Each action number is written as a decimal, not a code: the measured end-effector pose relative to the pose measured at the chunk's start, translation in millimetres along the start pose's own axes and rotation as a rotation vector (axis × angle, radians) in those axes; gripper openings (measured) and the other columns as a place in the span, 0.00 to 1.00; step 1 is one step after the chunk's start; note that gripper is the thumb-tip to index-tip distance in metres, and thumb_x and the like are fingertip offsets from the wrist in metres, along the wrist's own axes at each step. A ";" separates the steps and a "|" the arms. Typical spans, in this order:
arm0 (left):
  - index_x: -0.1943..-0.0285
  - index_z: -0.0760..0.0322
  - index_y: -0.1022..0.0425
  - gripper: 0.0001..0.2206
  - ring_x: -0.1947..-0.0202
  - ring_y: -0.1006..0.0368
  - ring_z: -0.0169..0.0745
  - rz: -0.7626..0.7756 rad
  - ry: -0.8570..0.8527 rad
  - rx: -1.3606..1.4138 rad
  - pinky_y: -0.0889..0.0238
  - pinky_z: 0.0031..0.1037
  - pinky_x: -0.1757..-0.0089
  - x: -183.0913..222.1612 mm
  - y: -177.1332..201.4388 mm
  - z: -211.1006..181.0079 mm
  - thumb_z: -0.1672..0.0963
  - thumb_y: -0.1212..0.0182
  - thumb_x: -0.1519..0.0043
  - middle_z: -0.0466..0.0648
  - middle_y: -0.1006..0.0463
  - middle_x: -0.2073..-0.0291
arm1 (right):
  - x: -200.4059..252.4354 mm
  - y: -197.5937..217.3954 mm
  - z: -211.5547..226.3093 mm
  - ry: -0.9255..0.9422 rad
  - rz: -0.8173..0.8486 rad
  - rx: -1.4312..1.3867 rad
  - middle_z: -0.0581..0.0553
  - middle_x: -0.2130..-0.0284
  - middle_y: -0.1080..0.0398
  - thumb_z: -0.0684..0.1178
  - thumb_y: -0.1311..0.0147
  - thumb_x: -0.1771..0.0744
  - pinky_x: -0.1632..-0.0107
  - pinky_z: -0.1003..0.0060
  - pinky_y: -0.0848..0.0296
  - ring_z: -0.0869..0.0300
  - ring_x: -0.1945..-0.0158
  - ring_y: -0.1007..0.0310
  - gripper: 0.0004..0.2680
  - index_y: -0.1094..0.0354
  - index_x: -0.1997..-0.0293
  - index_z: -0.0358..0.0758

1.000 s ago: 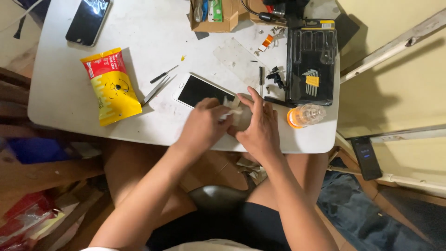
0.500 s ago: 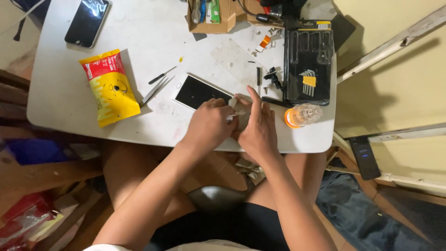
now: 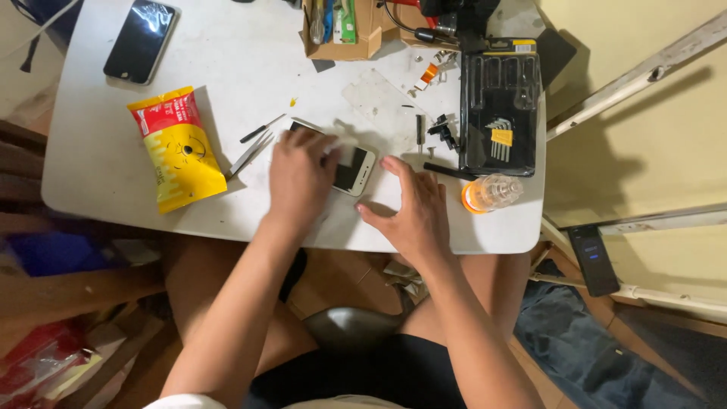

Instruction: Cleaning a smartphone screen using a tissue and a microfiber cloth on a workbench.

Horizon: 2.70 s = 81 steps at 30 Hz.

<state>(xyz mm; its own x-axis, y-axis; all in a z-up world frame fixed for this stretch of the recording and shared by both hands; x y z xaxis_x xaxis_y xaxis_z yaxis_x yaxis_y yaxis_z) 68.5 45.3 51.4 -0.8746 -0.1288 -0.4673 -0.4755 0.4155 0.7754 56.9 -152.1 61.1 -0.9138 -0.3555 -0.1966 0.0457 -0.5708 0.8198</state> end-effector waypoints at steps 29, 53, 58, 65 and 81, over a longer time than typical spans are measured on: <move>0.58 0.60 0.16 0.06 0.63 0.24 0.56 -0.004 0.042 0.042 0.29 0.38 0.60 19.7 29.6 1.6 0.56 0.32 0.42 0.52 0.21 0.69 | -2.1 11.5 12.4 0.026 -0.124 -0.090 0.46 0.53 0.25 0.54 0.34 0.40 0.51 0.54 0.35 0.49 0.54 0.29 0.21 0.34 0.43 0.50; 0.65 0.57 0.16 0.06 0.65 0.25 0.51 -0.066 -0.125 -0.024 0.34 0.35 0.60 25.3 -17.8 -36.0 0.56 0.27 0.48 0.48 0.21 0.72 | -6.8 4.8 19.5 -0.141 0.107 0.026 0.52 0.41 0.28 0.51 0.41 0.39 0.50 0.59 0.45 0.52 0.51 0.37 0.32 0.55 0.26 0.51; 0.66 0.57 0.17 0.05 0.66 0.24 0.52 0.111 -0.123 0.205 0.34 0.37 0.61 22.2 0.4 -36.7 0.55 0.30 0.46 0.48 0.21 0.74 | -6.6 -5.4 8.1 -0.141 0.099 0.009 0.57 0.38 0.30 0.54 0.43 0.38 0.51 0.60 0.46 0.55 0.50 0.37 0.30 0.53 0.27 0.53; 0.63 0.57 0.18 0.06 0.67 0.24 0.53 -0.122 -0.047 -0.146 0.34 0.40 0.63 5.3 -5.6 9.3 0.54 0.29 0.46 0.47 0.21 0.71 | -8.2 -1.2 16.7 -0.137 0.078 0.000 0.53 0.40 0.29 0.61 0.37 0.42 0.49 0.56 0.45 0.50 0.47 0.35 0.34 0.51 0.29 0.55; 0.64 0.54 0.16 0.05 0.64 0.25 0.51 -0.119 -0.074 -0.098 0.34 0.38 0.62 -0.8 -15.4 5.3 0.55 0.27 0.46 0.46 0.20 0.70 | -6.7 0.5 13.9 -0.054 -0.047 -0.016 0.46 0.49 0.30 0.56 0.33 0.46 0.52 0.52 0.39 0.45 0.49 0.32 0.35 0.45 0.32 0.48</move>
<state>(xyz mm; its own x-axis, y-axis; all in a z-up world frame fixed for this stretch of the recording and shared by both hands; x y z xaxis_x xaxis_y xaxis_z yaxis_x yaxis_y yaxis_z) 77.0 43.7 37.6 -0.8041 -0.1038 -0.5853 -0.5853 0.3106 0.7490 57.4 -139.7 70.3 -0.9355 -0.2876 -0.2052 0.0078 -0.5976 0.8018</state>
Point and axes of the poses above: each hand's wrist, its own x-axis away from the middle knuckle, its own y-axis out of the back of the hand, z = x × y, the point moved 4 cm from there along -x, towards the middle knuckle
